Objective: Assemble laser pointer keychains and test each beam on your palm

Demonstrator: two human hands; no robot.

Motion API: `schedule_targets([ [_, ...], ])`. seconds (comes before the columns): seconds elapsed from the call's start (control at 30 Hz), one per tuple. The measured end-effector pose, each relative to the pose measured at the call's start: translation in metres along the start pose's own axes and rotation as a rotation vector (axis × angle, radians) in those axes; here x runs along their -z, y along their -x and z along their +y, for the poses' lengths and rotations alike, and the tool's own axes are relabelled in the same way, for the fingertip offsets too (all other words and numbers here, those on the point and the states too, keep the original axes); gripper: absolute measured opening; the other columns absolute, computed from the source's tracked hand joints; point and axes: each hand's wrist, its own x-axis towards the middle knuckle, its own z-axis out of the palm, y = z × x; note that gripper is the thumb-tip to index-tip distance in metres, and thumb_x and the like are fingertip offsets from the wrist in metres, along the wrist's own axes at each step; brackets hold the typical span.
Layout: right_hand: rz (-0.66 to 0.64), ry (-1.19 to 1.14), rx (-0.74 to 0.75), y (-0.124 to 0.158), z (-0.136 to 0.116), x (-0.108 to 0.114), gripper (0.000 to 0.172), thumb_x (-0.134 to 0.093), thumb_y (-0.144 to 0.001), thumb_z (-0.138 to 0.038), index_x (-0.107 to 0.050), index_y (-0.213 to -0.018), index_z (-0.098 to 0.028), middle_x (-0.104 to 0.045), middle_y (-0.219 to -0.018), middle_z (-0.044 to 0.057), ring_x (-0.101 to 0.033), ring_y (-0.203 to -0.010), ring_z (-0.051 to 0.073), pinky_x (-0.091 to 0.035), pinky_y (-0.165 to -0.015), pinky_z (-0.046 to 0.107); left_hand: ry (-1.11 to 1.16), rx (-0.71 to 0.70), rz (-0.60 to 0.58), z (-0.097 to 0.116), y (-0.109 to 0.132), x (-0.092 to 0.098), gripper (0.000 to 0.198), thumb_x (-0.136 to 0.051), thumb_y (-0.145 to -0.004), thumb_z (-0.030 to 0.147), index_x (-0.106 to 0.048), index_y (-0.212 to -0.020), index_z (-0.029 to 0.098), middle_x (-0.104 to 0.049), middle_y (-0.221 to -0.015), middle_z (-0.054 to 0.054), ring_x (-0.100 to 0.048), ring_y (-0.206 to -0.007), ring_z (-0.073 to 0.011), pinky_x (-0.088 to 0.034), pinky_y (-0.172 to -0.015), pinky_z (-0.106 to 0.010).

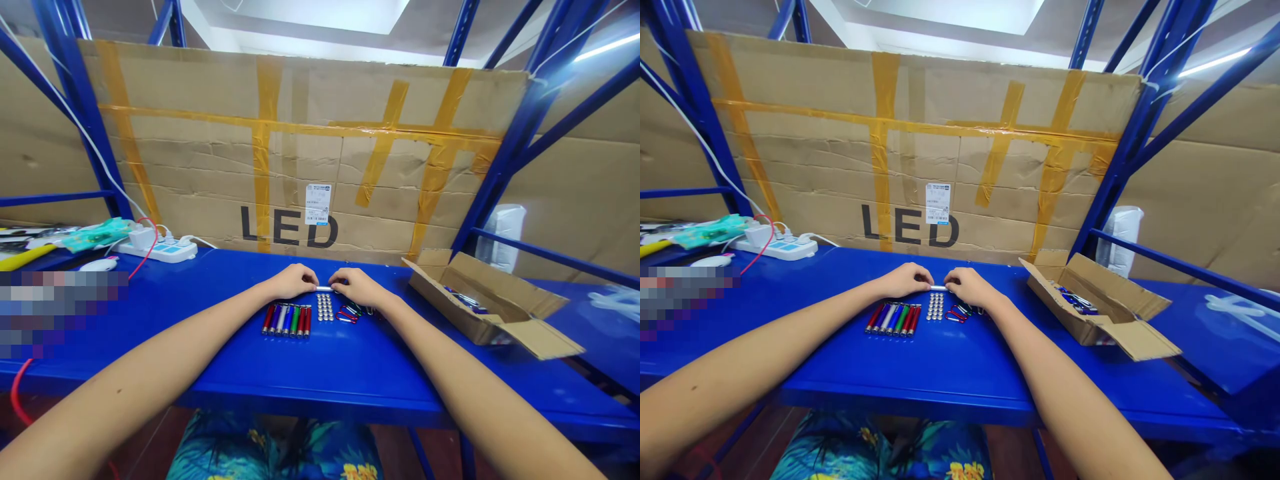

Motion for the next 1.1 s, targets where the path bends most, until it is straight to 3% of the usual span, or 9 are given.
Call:
schedule_targets([
  [0.47,-0.009,0.018,-0.017,0.0078,0.0028,0.0023,0.016,-0.061,-0.082,-0.018,-0.072,-0.093,-0.018,-0.069,-0.093,0.006,-0.061,-0.082,0.017,-0.047,-0.077,0.028,-0.01,0.0,0.021,-0.0006,0.0022,0.0011,0.019,-0.061,-0.077,0.026,-0.074,-0.088,0.017,-0.073,-0.087,-0.006,-0.064,-0.078,-0.0191,-0.044,-0.07,-0.027],
  [0.73,-0.006,0.116,0.0,0.0063,0.0014,0.0005,0.021,-0.06,-0.083,-0.02,-0.072,-0.1,-0.017,-0.068,-0.094,0.009,-0.061,-0.085,0.019,-0.045,-0.079,0.028,-0.169,-0.059,0.072,0.0006,0.0011,-0.0028,0.025,-0.05,-0.086,0.026,-0.074,-0.089,0.018,-0.072,-0.098,-0.009,-0.063,-0.091,-0.0232,-0.043,-0.079,-0.03],
  [0.9,0.016,0.116,0.052,0.005,0.0056,-0.0029,0.02,-0.056,-0.083,-0.013,-0.07,-0.096,-0.018,-0.067,-0.092,0.007,-0.06,-0.084,0.017,-0.044,-0.077,0.027,-0.192,-0.113,0.091,-0.0025,-0.0021,-0.0047,0.02,-0.051,-0.085,0.023,-0.07,-0.091,0.019,-0.071,-0.095,-0.007,-0.062,-0.088,-0.0217,-0.042,-0.081,-0.031],
  [1.1,0.023,0.099,0.038,0.0052,0.0089,-0.0045,0.018,-0.058,-0.083,-0.02,-0.07,-0.096,-0.018,-0.067,-0.092,0.007,-0.06,-0.084,0.018,-0.044,-0.078,0.028,-0.201,-0.138,0.073,-0.0016,0.0001,-0.003,0.019,-0.051,-0.085,0.023,-0.069,-0.087,0.018,-0.07,-0.092,-0.007,-0.061,-0.085,-0.0208,-0.041,-0.078,-0.029],
])
